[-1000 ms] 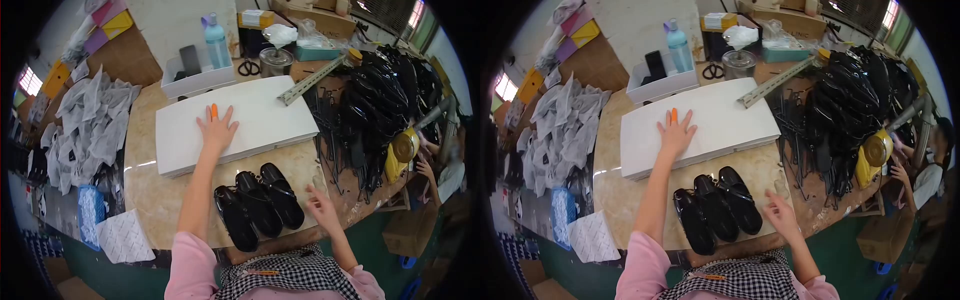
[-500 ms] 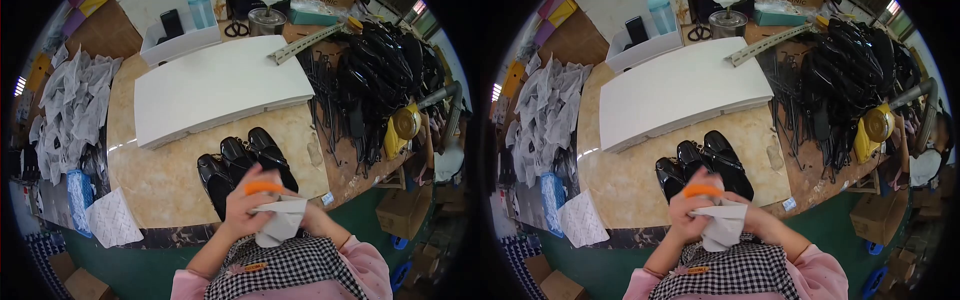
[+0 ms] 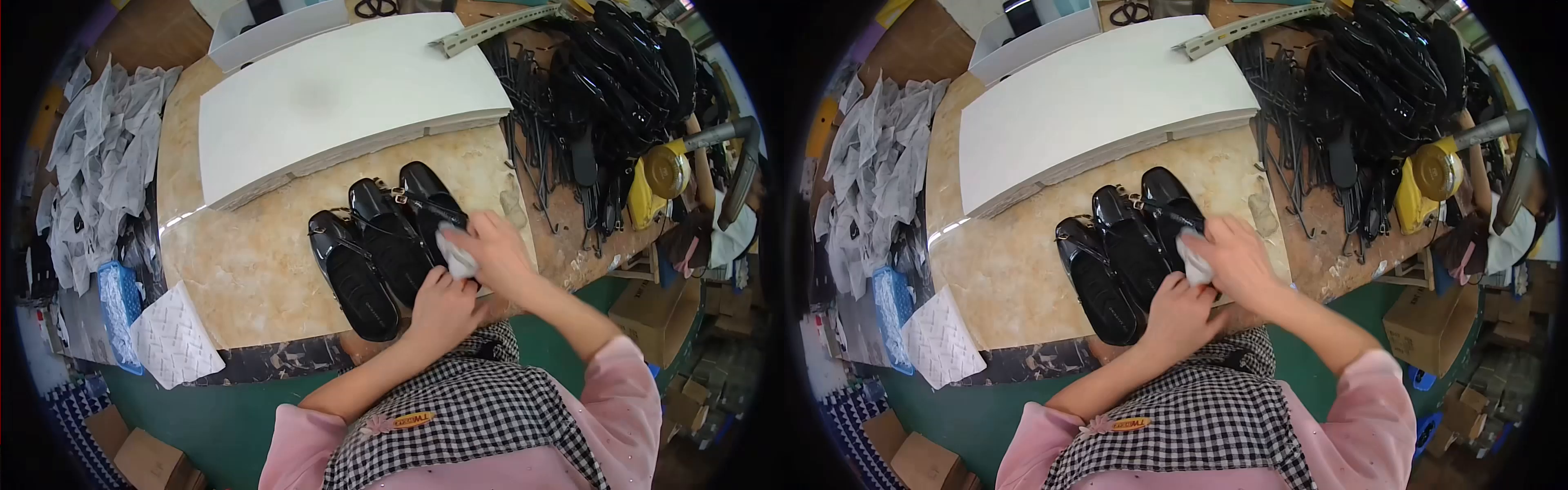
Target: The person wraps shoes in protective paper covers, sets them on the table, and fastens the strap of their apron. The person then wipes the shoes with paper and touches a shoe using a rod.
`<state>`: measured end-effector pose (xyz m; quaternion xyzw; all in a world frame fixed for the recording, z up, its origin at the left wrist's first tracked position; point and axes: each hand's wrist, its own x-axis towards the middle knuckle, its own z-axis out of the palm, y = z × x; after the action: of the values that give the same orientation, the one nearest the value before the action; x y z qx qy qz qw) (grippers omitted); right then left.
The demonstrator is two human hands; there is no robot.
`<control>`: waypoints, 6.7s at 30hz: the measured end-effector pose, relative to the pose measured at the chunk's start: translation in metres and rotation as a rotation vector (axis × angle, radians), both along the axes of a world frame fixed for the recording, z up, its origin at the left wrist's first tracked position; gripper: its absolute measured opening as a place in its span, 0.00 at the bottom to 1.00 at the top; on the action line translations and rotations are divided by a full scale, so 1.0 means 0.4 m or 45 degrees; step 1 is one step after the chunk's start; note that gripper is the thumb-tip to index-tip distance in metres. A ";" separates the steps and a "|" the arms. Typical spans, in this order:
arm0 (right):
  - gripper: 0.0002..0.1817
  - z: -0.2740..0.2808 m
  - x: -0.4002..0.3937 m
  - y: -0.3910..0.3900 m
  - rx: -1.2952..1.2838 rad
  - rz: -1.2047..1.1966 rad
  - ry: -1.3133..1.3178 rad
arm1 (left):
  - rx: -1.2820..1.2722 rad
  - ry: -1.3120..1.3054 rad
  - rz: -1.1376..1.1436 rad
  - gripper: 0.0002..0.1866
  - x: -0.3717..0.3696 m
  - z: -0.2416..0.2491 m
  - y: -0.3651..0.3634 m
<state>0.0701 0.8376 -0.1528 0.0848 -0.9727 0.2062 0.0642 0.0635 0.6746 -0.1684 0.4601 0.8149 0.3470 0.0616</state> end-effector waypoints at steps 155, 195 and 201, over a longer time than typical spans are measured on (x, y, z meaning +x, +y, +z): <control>0.09 0.066 0.128 0.250 -0.769 -1.003 0.040 | 1.449 -2.073 0.588 0.45 -0.139 -0.025 -0.297; 0.14 -0.138 0.135 0.291 0.253 -1.007 -0.016 | 0.061 0.166 1.001 0.28 -0.143 0.027 -0.342; 0.13 -0.009 0.144 0.259 -0.247 -0.872 0.104 | 0.017 -0.853 0.966 0.31 -0.132 -0.099 -0.237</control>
<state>0.1276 0.9411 -0.1564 -0.2443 -0.9172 0.2607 0.1763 0.0107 0.5798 -0.2079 -0.0046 0.8580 0.4787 0.1862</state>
